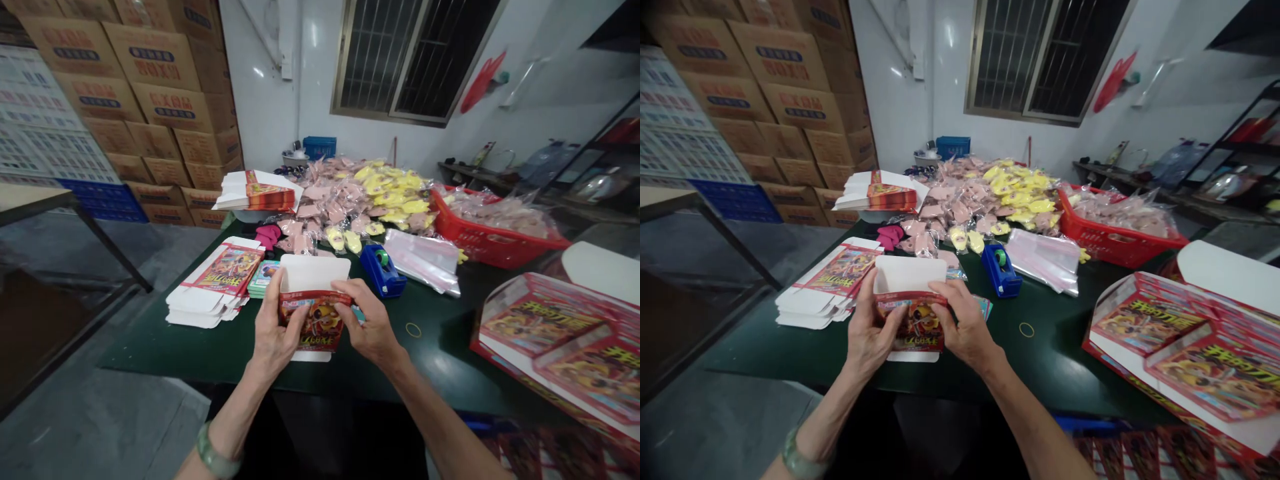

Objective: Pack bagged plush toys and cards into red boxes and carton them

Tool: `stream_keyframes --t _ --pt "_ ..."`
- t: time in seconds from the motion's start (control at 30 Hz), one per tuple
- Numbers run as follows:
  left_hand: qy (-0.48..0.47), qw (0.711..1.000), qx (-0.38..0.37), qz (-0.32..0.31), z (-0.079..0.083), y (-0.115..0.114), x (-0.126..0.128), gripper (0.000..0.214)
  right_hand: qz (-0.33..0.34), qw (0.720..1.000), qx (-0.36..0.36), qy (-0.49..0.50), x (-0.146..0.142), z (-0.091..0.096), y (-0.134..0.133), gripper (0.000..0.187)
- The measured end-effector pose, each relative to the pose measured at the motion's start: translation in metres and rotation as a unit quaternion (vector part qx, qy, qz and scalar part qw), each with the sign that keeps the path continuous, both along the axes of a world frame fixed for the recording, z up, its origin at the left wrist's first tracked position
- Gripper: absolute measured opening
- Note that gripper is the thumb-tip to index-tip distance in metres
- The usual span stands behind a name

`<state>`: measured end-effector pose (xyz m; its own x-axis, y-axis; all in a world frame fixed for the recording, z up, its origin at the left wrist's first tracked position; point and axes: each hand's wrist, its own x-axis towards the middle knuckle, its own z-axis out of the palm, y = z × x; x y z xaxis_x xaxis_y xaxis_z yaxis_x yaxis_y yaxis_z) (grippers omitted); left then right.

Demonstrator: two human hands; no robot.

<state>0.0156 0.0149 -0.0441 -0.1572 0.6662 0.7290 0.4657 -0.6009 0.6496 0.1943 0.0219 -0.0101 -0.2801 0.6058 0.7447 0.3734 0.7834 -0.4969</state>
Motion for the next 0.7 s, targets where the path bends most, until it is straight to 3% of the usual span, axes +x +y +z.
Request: stream_keyframes --t 0.1,0.23,0.4,0.5,0.6,0.7 --pt "0.007 0.999 0.044 0.014 0.007 0.002 0.001 0.041 -0.001 1.000 -0.014 0.018 -0.002 0.000 -0.004 0.034" --pt "-0.002 0.999 0.050 -0.018 0.014 0.001 0.004 0.012 -0.021 0.993 -0.085 0.078 0.000 -0.002 -0.003 0.027" --pt "-0.056 0.998 0.002 -0.020 0.017 -0.006 0.015 0.025 0.008 0.966 -0.192 0.172 0.007 -0.001 -0.004 0.014" --pt "-0.147 0.988 -0.034 -0.020 0.014 -0.008 0.022 0.015 0.063 0.947 -0.243 0.202 0.014 0.003 -0.003 0.029" --pt "-0.269 0.955 -0.072 -0.107 0.014 -0.009 0.025 0.027 0.086 0.954 -0.262 0.122 0.022 0.009 -0.001 0.023" --pt "-0.268 0.945 -0.078 -0.169 0.020 -0.009 0.024 0.023 0.060 0.965 -0.235 0.098 0.023 0.011 -0.002 0.013"
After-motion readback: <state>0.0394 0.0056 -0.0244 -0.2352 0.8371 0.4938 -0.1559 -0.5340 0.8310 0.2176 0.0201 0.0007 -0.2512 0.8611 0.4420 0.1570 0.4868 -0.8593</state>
